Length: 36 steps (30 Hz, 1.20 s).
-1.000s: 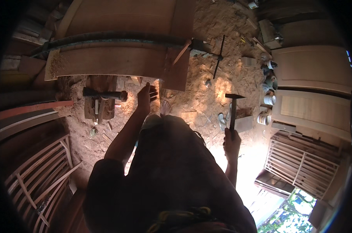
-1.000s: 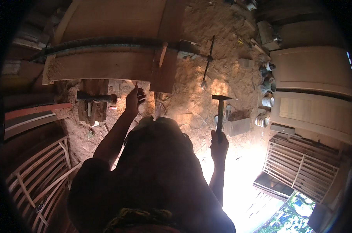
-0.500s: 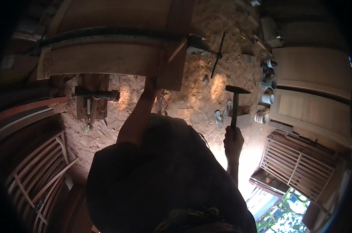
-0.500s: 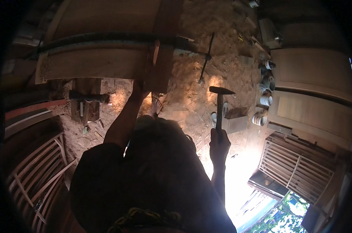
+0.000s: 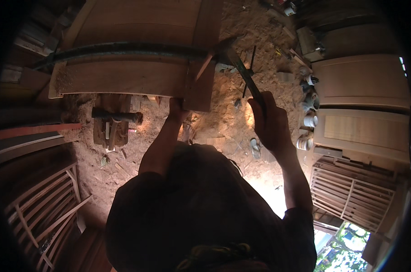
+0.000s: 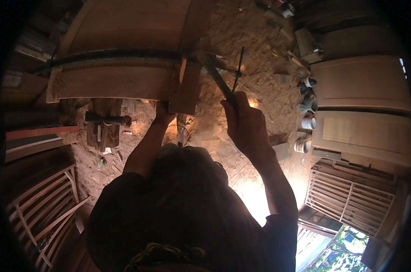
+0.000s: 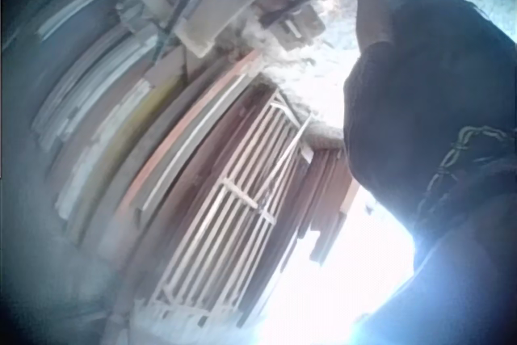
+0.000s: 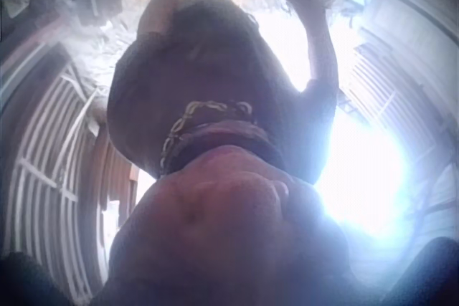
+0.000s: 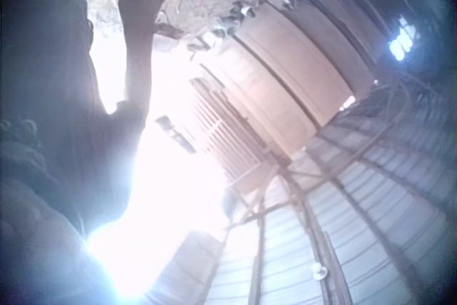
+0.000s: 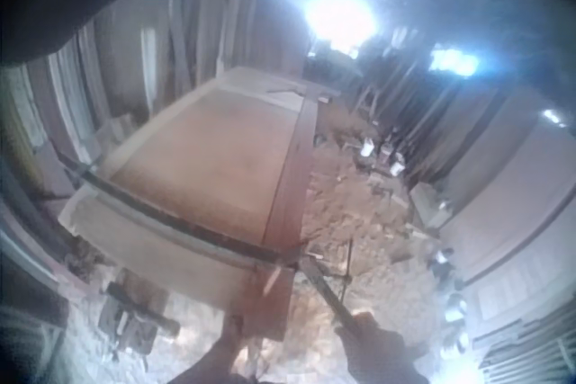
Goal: The person uses a hammer to drive nails into a wooden plank on a workbench. They repeatedly position the nail and strike it, then move to another section of the plank and repeat the process.
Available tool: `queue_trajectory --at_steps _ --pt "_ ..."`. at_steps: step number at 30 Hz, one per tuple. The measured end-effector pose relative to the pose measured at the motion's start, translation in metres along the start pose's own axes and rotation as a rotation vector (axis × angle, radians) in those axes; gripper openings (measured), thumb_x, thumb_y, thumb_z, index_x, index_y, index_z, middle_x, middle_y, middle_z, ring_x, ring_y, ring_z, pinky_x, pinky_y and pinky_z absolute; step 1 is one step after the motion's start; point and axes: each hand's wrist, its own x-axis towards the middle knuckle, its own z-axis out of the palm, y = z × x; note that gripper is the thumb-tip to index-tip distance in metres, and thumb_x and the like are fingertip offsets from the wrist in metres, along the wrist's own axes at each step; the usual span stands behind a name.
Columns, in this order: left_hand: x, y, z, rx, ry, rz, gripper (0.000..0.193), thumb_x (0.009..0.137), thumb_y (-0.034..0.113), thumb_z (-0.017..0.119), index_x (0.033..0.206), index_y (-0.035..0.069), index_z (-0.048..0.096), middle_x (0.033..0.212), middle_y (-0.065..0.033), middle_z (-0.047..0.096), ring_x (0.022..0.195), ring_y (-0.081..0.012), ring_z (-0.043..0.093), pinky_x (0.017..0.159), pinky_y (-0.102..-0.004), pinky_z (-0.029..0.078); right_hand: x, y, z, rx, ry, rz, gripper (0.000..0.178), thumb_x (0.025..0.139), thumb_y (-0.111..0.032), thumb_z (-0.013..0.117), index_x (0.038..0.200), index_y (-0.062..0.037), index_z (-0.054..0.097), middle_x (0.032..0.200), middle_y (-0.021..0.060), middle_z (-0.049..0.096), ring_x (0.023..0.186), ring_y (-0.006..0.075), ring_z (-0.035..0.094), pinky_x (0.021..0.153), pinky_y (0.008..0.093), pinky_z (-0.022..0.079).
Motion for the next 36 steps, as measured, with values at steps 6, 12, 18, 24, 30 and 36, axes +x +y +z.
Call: queue_trajectory --at_steps 6,12,18,24,30,36 --pt "-0.008 0.013 -0.005 0.002 -0.017 0.025 0.037 0.108 0.030 0.045 0.133 0.004 0.053 0.121 -0.0094 0.061 0.108 -0.0235 0.065 0.089 -0.0389 0.057 0.010 -0.025 -0.091 -0.020 0.559 -0.604 0.017 0.103 -0.012 0.052 0.094 -0.0018 0.062 0.073 0.0048 0.057 0.060 0.0103 0.050 0.045 0.0249 0.037" --pt "-0.002 0.010 -0.002 0.055 -0.083 0.053 0.036 0.108 0.031 0.045 0.132 0.006 0.054 0.121 -0.0095 0.062 0.107 -0.0238 0.064 0.089 -0.0399 0.057 -0.008 0.017 -0.012 0.013 0.013 -0.354 0.027 0.101 -0.022 0.043 0.112 -0.0018 0.058 0.075 0.0137 0.061 0.062 0.0243 0.061 0.053 0.0386 0.051" --pt "-0.002 0.008 -0.007 0.105 0.043 0.001 0.037 0.104 0.034 0.047 0.122 0.004 0.061 0.106 -0.0091 0.068 0.093 -0.0253 0.068 0.079 -0.0424 0.057 -0.085 0.097 0.017 -0.416 -0.487 0.224 0.038 0.106 -0.041 0.047 0.122 -0.0075 0.057 0.080 0.0193 0.067 0.076 0.0402 0.068 0.068 0.0456 0.055" --pt "-0.059 0.027 0.027 1.105 0.647 -0.183 0.028 0.100 0.033 0.061 0.101 0.006 0.066 0.079 -0.0053 0.067 0.065 -0.0172 0.067 0.061 -0.0374 0.054 -0.067 0.052 0.009 0.300 -0.002 0.421 0.022 0.102 -0.023 0.059 0.099 -0.0014 0.060 0.067 0.0137 0.060 0.058 0.0221 0.059 0.056 0.0354 0.044" --pt "-0.078 0.031 0.132 2.009 0.238 0.460 0.038 0.089 0.041 0.078 0.097 0.004 0.070 0.073 -0.0104 0.068 0.072 -0.0163 0.071 0.066 -0.0346 0.055 -0.030 0.021 -0.007 0.253 0.042 0.089 0.019 0.101 -0.019 0.061 0.094 -0.0014 0.059 0.061 0.0110 0.058 0.049 0.0167 0.052 0.049 0.0346 0.040" --pt "-0.028 0.006 0.208 1.750 -0.342 0.635 0.031 0.100 0.018 0.067 0.124 -0.001 0.065 0.113 -0.0114 0.073 0.106 -0.0170 0.071 0.092 -0.0302 0.055 0.004 -0.014 -0.006 0.190 0.012 0.005 0.024 0.101 -0.024 0.064 0.096 -0.0013 0.058 0.066 0.0175 0.063 0.057 0.0321 0.065 0.052 0.0418 0.046"
